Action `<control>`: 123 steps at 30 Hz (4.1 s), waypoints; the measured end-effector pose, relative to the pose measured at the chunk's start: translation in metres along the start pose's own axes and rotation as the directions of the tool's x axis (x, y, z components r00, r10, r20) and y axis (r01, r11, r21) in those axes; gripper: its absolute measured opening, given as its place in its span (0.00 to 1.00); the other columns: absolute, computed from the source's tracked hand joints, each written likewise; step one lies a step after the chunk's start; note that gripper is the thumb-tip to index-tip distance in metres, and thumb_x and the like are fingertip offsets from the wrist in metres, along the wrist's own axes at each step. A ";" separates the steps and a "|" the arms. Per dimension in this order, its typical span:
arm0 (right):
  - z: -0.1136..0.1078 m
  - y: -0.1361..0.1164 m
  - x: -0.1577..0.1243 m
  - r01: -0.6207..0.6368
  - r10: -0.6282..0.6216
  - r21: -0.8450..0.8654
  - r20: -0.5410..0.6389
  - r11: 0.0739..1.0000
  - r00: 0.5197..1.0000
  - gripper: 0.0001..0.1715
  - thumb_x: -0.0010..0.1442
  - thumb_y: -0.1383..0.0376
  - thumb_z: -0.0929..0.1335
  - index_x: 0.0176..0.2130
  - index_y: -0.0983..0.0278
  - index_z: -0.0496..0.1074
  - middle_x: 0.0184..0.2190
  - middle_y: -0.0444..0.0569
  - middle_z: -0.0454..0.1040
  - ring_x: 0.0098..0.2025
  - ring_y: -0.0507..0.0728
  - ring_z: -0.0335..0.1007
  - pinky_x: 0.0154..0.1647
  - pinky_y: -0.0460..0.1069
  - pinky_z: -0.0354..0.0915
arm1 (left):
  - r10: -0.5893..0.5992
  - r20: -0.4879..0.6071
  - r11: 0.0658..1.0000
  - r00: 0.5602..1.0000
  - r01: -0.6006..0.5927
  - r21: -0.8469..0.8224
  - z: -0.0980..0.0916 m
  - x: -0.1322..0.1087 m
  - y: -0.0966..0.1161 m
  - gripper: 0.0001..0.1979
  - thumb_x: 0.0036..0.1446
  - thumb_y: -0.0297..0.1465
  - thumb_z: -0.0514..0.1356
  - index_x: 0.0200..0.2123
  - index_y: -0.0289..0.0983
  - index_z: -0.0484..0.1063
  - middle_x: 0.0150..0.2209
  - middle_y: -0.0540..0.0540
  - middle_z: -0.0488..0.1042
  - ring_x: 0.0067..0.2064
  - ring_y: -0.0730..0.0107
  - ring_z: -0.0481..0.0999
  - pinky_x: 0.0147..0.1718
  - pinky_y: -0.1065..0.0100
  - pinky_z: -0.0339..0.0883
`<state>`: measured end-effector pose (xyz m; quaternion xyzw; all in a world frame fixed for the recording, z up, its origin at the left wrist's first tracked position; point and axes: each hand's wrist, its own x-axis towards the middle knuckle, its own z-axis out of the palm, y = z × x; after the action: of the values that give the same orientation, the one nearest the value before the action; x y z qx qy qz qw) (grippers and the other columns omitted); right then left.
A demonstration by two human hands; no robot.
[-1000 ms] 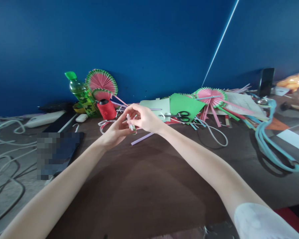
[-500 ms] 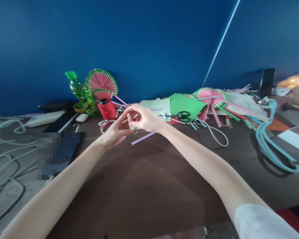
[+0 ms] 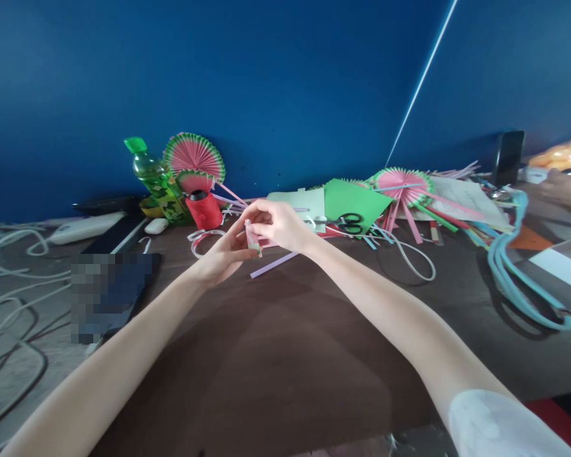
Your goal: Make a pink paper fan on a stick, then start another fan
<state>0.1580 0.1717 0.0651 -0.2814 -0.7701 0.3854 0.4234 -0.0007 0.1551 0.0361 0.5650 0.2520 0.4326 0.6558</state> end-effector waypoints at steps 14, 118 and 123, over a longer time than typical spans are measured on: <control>0.002 -0.002 -0.001 0.108 -0.185 -0.400 -0.158 0.910 0.970 0.13 0.51 0.73 0.65 0.37 0.60 0.72 0.32 0.44 0.73 0.39 0.55 0.64 0.41 0.51 0.61 | -0.041 -0.039 0.999 0.998 0.042 0.010 0.004 0.000 -0.003 0.28 0.40 0.19 0.64 0.47 0.37 0.67 0.44 0.44 0.72 0.51 0.58 0.69 0.48 0.60 0.62; 0.028 0.058 -0.030 0.151 -0.305 -0.472 -0.270 0.869 0.913 0.06 0.57 0.70 0.64 0.34 0.61 0.70 0.41 0.51 0.73 0.49 0.58 0.68 0.48 0.54 0.66 | -0.076 -0.318 0.996 0.945 0.083 0.009 -0.009 0.003 -0.034 0.08 0.51 0.28 0.61 0.35 0.30 0.69 0.29 0.46 0.76 0.30 0.73 0.76 0.39 0.66 0.70; 0.032 0.053 -0.031 0.165 -0.330 -0.496 -0.265 0.852 0.906 0.07 0.58 0.70 0.63 0.33 0.61 0.69 0.45 0.50 0.73 0.53 0.58 0.65 0.51 0.57 0.64 | -0.069 -0.343 0.998 0.937 0.062 -0.030 -0.009 0.003 -0.034 0.07 0.52 0.26 0.59 0.35 0.31 0.67 0.31 0.46 0.75 0.33 0.72 0.77 0.43 0.63 0.70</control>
<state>0.1510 0.1661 -0.0037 -0.3332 -0.7845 0.0774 0.5173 0.0032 0.1633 0.0016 0.4658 0.3774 0.5049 0.6210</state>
